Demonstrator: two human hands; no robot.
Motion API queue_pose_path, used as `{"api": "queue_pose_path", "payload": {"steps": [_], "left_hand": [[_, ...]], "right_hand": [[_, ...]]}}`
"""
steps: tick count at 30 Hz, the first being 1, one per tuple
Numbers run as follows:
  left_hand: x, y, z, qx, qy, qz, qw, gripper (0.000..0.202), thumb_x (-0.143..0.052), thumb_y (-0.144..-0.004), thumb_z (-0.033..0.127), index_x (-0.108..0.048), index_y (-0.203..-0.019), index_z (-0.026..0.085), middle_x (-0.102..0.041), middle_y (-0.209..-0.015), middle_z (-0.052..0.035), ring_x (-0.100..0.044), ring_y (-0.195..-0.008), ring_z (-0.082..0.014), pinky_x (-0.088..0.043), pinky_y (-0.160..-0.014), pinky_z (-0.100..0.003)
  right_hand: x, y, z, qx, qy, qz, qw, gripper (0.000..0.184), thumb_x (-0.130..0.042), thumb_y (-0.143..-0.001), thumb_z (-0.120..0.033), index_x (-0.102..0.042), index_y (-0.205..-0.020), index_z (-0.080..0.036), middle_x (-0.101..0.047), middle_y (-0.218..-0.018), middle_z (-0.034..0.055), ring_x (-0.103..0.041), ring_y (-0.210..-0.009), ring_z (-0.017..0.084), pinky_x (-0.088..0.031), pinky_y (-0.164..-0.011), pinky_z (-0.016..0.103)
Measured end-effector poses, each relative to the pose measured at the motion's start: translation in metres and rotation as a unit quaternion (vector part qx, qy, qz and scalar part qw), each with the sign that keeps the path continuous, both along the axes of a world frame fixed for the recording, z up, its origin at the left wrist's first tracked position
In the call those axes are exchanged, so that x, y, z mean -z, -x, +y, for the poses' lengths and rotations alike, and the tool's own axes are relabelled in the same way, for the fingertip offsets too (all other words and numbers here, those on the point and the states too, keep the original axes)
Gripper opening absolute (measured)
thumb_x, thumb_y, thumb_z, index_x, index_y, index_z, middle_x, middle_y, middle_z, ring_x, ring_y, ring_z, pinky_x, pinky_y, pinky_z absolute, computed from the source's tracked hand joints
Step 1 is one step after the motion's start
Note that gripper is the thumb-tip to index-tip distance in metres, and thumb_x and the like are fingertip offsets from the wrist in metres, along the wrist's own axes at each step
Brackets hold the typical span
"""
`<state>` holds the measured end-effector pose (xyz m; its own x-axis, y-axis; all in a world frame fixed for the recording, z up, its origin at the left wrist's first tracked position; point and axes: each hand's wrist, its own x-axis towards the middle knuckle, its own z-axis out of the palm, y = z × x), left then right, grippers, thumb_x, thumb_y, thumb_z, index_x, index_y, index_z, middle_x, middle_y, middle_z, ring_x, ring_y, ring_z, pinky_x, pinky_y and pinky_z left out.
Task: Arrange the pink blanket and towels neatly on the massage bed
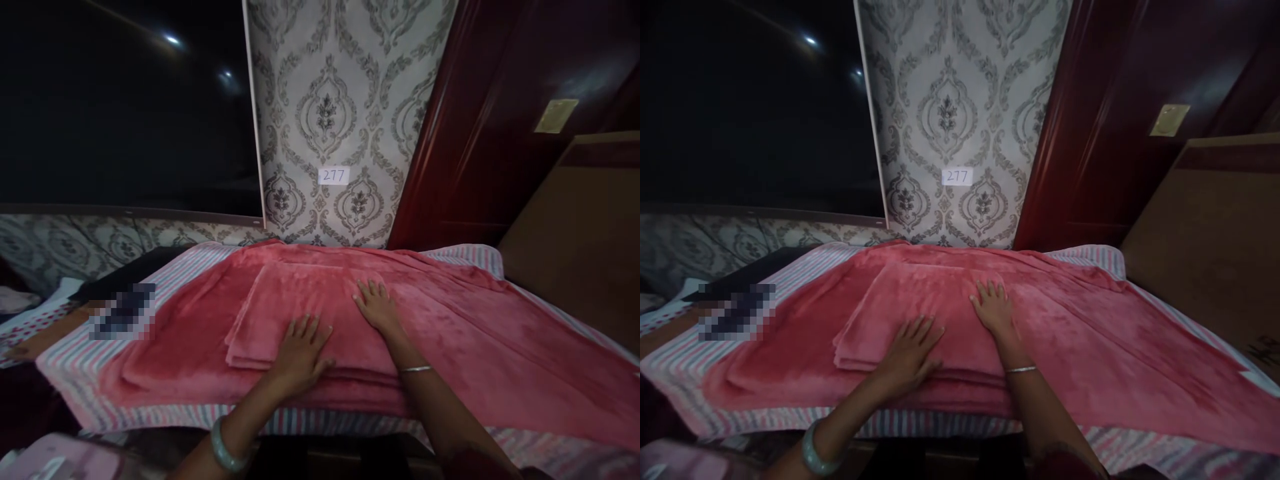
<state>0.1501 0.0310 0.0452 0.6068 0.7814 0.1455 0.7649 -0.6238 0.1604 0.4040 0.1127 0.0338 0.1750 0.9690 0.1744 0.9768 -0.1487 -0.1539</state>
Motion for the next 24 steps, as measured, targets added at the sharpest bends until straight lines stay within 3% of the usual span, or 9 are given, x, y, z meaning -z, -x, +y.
{"api": "queue_pose_path", "payload": {"steps": [2, 5, 7, 9, 11, 14, 18, 24], "left_hand": [[-0.013, 0.004, 0.001, 0.035, 0.024, -0.003, 0.999, 0.060, -0.046, -0.095, 0.057, -0.049, -0.146, 0.027, -0.045, -0.154, -0.0116, -0.039, -0.144, -0.0325, -0.033, -0.117, -0.053], [-0.046, 0.006, 0.034, 0.073, 0.046, -0.031, 0.996, 0.047, -0.036, -0.100, 0.048, -0.062, -0.133, 0.025, -0.064, -0.136, -0.0081, -0.059, -0.125, -0.0240, -0.045, -0.107, -0.039], [-0.067, 0.007, 0.070, 0.028, 0.000, -0.056, 0.998, 0.049, -0.034, -0.101, 0.043, -0.059, -0.135, 0.020, -0.061, -0.140, -0.0102, -0.056, -0.128, -0.0232, -0.041, -0.111, -0.037], [-0.078, 0.012, 0.107, -0.063, -0.031, -0.025, 0.997, 0.053, -0.034, -0.100, 0.044, -0.052, -0.142, 0.016, -0.050, -0.149, -0.0148, -0.045, -0.139, -0.0277, -0.032, -0.117, -0.045], [-0.074, 0.019, 0.135, -0.153, -0.029, 0.018, 0.988, 0.061, -0.037, -0.099, 0.048, -0.041, -0.150, 0.016, -0.036, -0.159, -0.0163, -0.028, -0.148, -0.0330, -0.020, -0.120, -0.058], [-0.048, 0.033, 0.152, -0.216, 0.001, 0.047, 0.975, 0.065, -0.035, -0.098, 0.052, -0.035, -0.154, 0.018, -0.024, -0.164, -0.0174, -0.016, -0.152, -0.0386, -0.022, -0.115, -0.068], [-0.020, 0.042, 0.153, -0.232, 0.005, 0.042, 0.972, 0.066, -0.028, -0.098, 0.054, -0.029, -0.156, 0.022, -0.016, -0.166, -0.0146, -0.010, -0.153, -0.0369, -0.027, -0.113, -0.067], [-0.017, 0.041, 0.159, -0.240, 0.007, 0.051, 0.969, 0.067, -0.028, -0.097, 0.056, -0.029, -0.157, 0.025, -0.016, -0.166, -0.0121, -0.010, -0.153, -0.0354, -0.027, -0.115, -0.064]], "right_hand": [[0.001, 0.000, 0.000, 0.000, -0.008, 0.002, 1.000, 0.059, -0.030, -0.102, -0.052, -0.033, -0.156, -0.029, -0.026, -0.164, 0.0096, -0.023, -0.149, 0.035, -0.023, -0.115, 0.061], [0.000, 0.001, 0.000, 0.007, -0.006, 0.007, 1.000, 0.059, -0.030, -0.102, -0.052, -0.032, -0.157, -0.030, -0.025, -0.164, 0.0088, -0.021, -0.149, 0.036, -0.022, -0.115, 0.062], [-0.001, 0.002, -0.001, 0.007, 0.000, 0.009, 1.000, 0.059, -0.031, -0.102, -0.051, -0.031, -0.157, -0.029, -0.024, -0.164, 0.0084, -0.020, -0.150, 0.036, -0.023, -0.115, 0.061], [-0.002, 0.002, -0.001, 0.006, 0.003, 0.009, 1.000, 0.059, -0.032, -0.102, -0.050, -0.031, -0.157, -0.028, -0.024, -0.165, 0.0085, -0.020, -0.150, 0.037, -0.025, -0.115, 0.060], [-0.002, 0.002, -0.002, 0.004, 0.002, 0.008, 1.000, 0.058, -0.032, -0.103, -0.050, -0.032, -0.157, -0.027, -0.024, -0.164, 0.0084, -0.021, -0.149, 0.037, -0.027, -0.114, 0.059], [-0.001, 0.001, -0.001, 0.003, -0.004, 0.005, 1.000, 0.058, -0.032, -0.103, -0.049, -0.033, -0.156, -0.028, -0.025, -0.164, 0.0082, -0.021, -0.149, 0.037, -0.029, -0.113, 0.059], [0.001, 0.001, -0.001, 0.000, -0.004, -0.003, 1.000, 0.058, -0.033, -0.103, -0.049, -0.032, -0.157, -0.028, -0.026, -0.164, 0.0083, -0.021, -0.149, 0.037, -0.029, -0.113, 0.058], [-0.018, 0.005, -0.003, 0.020, 0.052, 0.002, 0.998, 0.058, -0.033, -0.103, -0.049, -0.030, -0.157, -0.029, -0.024, -0.165, 0.0078, -0.018, -0.150, 0.036, -0.022, -0.116, 0.061]]}}
